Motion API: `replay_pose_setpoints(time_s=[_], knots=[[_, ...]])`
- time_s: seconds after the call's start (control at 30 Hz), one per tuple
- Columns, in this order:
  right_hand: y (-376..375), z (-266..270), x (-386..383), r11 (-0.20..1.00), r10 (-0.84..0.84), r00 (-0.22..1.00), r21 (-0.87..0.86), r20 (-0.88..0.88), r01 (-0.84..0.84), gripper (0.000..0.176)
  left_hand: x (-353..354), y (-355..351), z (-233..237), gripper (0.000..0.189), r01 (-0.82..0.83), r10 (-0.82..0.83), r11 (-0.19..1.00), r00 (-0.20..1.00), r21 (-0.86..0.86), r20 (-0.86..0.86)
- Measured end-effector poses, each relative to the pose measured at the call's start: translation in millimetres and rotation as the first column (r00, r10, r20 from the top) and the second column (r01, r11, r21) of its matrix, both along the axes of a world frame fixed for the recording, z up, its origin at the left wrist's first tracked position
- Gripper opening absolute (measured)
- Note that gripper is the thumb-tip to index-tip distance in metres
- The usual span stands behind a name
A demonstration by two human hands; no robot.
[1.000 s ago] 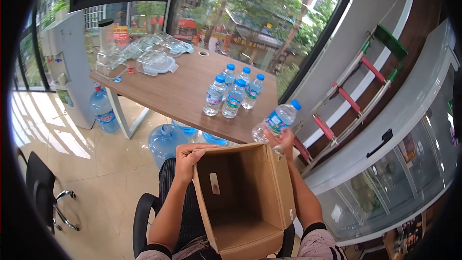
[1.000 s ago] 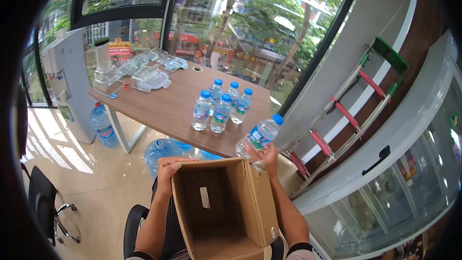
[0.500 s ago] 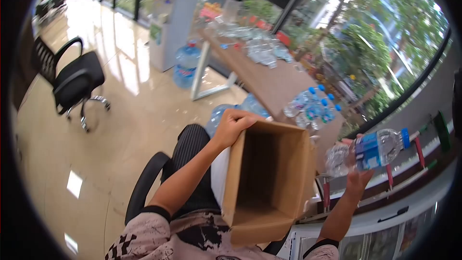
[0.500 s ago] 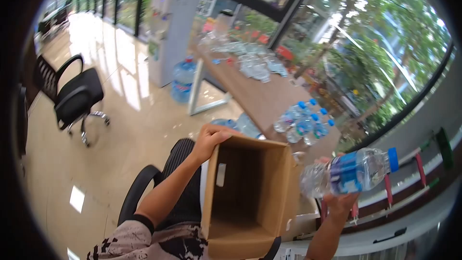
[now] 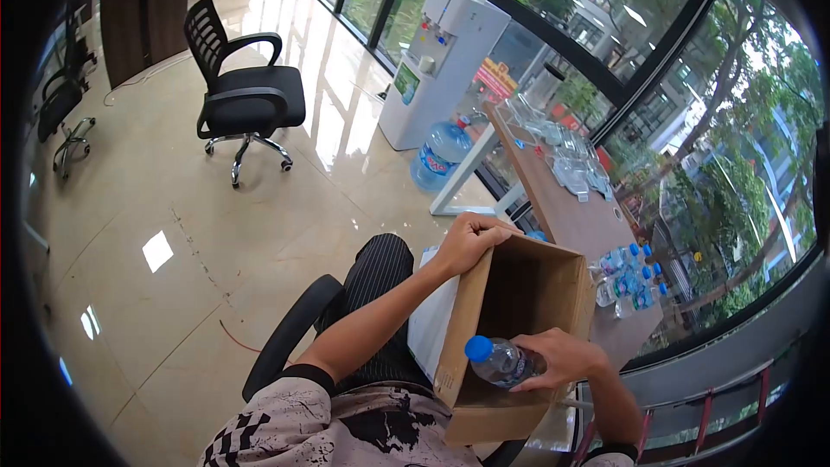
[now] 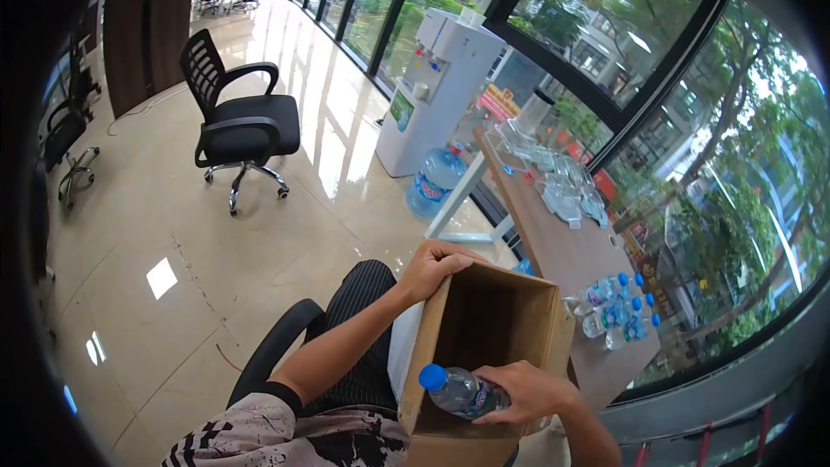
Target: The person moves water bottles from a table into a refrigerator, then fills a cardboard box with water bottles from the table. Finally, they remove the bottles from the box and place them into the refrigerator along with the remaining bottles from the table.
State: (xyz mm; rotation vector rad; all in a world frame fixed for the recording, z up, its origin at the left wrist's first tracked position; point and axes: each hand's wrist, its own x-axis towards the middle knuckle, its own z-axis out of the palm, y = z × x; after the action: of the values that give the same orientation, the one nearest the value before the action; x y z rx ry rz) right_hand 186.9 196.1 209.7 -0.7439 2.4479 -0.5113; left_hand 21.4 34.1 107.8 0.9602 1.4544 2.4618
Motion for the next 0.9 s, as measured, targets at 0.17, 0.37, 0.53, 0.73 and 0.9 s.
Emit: replay_pose_setpoints(time_s=[0.17, 0.37, 0.53, 0.73, 0.9], knots=[[4.5, -0.9, -31.5, 0.975, 0.132, 0.978, 0.157, 0.162, -0.158, 0.063, -0.1, -7.1, 2.1, 0.026, -0.069, 0.068, 0.995, 0.997, -0.065, -0.026], [4.6, -19.2, -52.9, 0.893, 0.142, 0.967, 0.394, 0.212, -0.218, 0.065, -6.5, -6.7, -2.7, 0.026, -0.071, 0.066, 0.993, 0.996, -0.094, -0.056], [2.5, -84.2, -61.7, 0.734, 0.134, 0.924, 0.591, 0.359, -0.336, 0.075, 2.2, 11.3, 4.1, 0.027, 0.065, -0.066, 0.998, 0.997, -0.005, -0.037], [0.7, -152.0, -66.6, 0.631, 0.152, 0.884, 0.644, 0.443, -0.431, 0.062, 12.4, 43.1, 8.2, 0.029, 0.127, -0.132, 0.988, 0.990, -0.089, -0.054], [42.7, -238.0, -44.4, 0.735, -0.233, 0.894, 0.671, 0.383, -0.096, 0.054, 20.7, 74.9, 13.3, 0.030, 0.259, -0.261, 0.965, 0.963, -0.031, -0.063]])
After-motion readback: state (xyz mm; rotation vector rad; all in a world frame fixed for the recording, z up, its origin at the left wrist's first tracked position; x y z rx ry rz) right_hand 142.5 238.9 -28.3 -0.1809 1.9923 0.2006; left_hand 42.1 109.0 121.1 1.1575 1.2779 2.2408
